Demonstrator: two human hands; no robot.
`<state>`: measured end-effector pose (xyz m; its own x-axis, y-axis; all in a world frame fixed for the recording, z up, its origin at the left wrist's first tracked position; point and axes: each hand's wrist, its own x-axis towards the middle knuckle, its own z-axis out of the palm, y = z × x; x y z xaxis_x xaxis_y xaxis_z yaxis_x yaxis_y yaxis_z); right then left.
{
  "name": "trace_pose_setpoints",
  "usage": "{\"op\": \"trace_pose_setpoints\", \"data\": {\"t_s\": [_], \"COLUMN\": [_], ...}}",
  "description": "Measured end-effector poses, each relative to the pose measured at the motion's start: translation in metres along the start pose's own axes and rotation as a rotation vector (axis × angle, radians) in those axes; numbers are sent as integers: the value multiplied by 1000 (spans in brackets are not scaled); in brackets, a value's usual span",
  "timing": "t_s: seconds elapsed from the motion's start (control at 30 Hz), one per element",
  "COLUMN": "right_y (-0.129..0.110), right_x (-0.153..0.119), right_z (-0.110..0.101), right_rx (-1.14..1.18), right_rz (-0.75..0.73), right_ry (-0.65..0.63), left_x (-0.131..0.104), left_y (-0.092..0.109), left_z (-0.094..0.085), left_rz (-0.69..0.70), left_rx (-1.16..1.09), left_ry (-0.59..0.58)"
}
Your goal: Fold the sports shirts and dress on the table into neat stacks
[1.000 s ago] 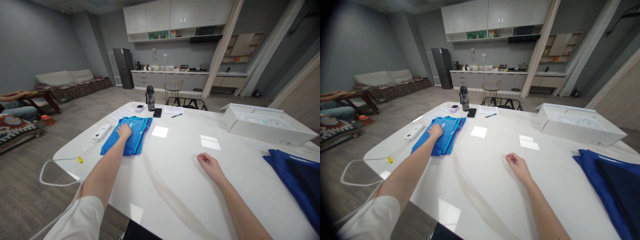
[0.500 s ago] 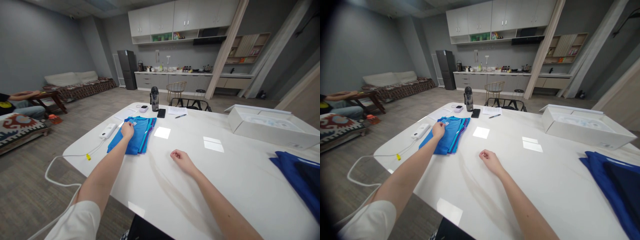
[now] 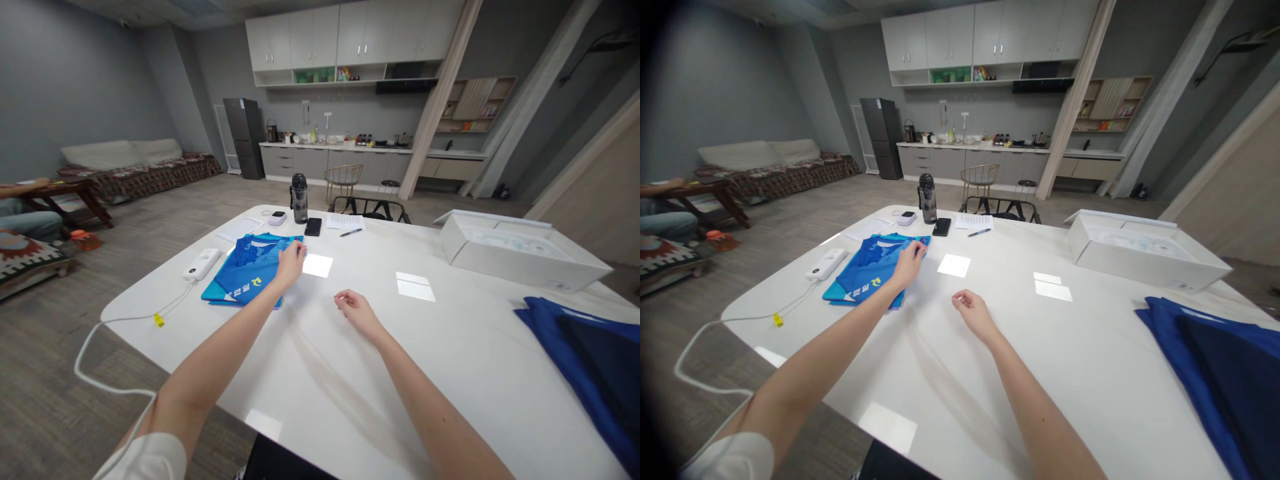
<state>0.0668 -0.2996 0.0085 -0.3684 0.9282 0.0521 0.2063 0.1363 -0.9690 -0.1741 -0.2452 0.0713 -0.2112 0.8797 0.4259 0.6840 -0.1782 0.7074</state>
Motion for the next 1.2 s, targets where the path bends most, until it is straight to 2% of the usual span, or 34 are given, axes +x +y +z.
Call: {"op": "trace_pose_setpoints", "data": {"t_s": [0.07, 0.13, 0.23, 0.33, 0.4, 0.47, 0.53, 0.63, 0.7, 0.77, 0.83, 0.9, 0.97, 1.2], "right_y": [5, 11, 22, 29, 31, 29, 24, 12, 3, -5, -10, -13, -15, -29], "right_x": [-11, -22, -41, -62, -77, -92, -107, -128, -141, -152, -162, -171, -181, -208], "right_z": [-24, -48, -80, -103, -113, -121, -124, -121, -114, -104, -94, -85, -78, -66], "right_rx": [14, -18, -107, -177, -262, -412, -590, -800, -874, -912, -918, -903, -872, -685], "right_rz": [48, 77, 29, -71, -101, -69, 2, 69, 75, 60, 25, -11, -27, 22], "right_ry": [59, 148, 261, 242, 201, 175, 157, 116, 60, -10, -89, -160, -200, -300], "left_x": [-13, -28, -56, -87, -104, -115, -116, -100, -82, -65, -54, -49, -49, -58], "left_y": [23, 44, 74, 103, 119, 127, 124, 98, 73, 50, 36, 32, 37, 85], "left_z": [27, 56, 97, 127, 138, 143, 140, 126, 116, 113, 117, 130, 146, 207], "left_rz": [44, 118, 207, 237, 241, 246, 244, 151, -21, -233, -304, -243, -137, 224], "left_rx": [-82, -200, -353, -410, -401, -281, -65, 212, 446, 550, 569, 556, 541, 451], "left_ry": [-122, -311, -598, -750, -810, -785, -654, -387, -241, -309, -408, -477, -527, -688]}}
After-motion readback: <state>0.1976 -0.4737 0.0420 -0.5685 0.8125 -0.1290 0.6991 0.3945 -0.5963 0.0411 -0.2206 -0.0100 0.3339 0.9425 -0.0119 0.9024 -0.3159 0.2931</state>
